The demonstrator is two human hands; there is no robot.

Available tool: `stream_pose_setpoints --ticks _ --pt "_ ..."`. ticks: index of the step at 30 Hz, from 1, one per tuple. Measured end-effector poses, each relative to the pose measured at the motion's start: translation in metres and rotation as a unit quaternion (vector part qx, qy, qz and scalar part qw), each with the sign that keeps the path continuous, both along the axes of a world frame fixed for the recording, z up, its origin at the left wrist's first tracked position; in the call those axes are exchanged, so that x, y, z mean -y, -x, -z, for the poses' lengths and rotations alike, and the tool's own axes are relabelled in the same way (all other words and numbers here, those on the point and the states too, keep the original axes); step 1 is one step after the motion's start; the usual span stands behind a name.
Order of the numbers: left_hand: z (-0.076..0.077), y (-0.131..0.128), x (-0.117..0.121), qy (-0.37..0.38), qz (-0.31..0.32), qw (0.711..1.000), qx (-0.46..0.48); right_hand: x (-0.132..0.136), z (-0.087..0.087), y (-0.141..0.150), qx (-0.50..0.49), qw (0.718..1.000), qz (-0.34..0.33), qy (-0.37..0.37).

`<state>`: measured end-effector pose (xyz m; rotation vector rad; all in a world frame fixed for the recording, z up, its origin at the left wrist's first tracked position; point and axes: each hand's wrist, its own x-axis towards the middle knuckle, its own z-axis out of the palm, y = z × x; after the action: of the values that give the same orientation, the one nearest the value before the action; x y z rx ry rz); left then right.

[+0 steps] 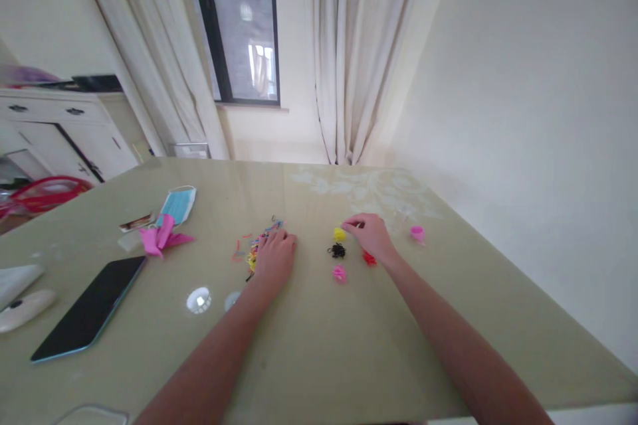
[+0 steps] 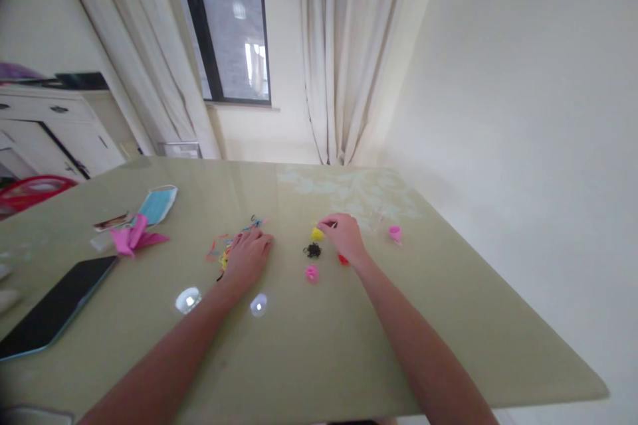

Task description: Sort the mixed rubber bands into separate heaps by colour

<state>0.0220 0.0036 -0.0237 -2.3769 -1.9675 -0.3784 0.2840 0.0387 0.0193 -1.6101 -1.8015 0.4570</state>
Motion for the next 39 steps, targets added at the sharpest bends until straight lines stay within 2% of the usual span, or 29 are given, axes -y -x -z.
stream_pose_setpoints --ticks 5,10,13,20,23,26,31,35,39 --pt "0.002 0.002 -0.003 -0.008 -0.007 1.000 0.008 -0.030 0.009 0.007 0.098 0.994 0.042 0.035" --pt "0.006 0.004 -0.005 -0.014 -0.007 1.000 0.001 -0.034 0.013 0.008 0.155 0.985 0.048 0.056" --pt "0.005 0.006 -0.006 -0.020 -0.009 1.000 0.005 -0.023 0.012 0.005 0.167 0.985 0.035 0.036" --pt "-0.004 0.005 0.000 -0.027 0.000 1.000 -0.004 0.024 0.017 -0.008 0.118 0.989 0.021 -0.086" --pt "-0.008 0.002 0.006 -0.037 0.005 0.999 -0.017 0.040 0.023 -0.005 0.091 0.990 0.007 -0.109" --pt "-0.009 0.001 0.008 -0.058 0.005 0.998 -0.013 0.051 0.027 0.003 0.048 0.988 -0.036 -0.141" --pt "-0.004 0.009 0.005 -0.058 0.014 0.996 0.065 0.060 0.033 0.017 0.004 0.983 -0.084 -0.163" --pt "0.000 0.016 0.003 -0.062 0.014 0.982 0.180 0.062 0.037 0.020 -0.007 0.983 -0.096 -0.154" --pt "0.000 0.018 0.004 -0.044 -0.005 0.967 0.250 0.063 0.036 0.020 -0.021 0.985 -0.095 -0.142"
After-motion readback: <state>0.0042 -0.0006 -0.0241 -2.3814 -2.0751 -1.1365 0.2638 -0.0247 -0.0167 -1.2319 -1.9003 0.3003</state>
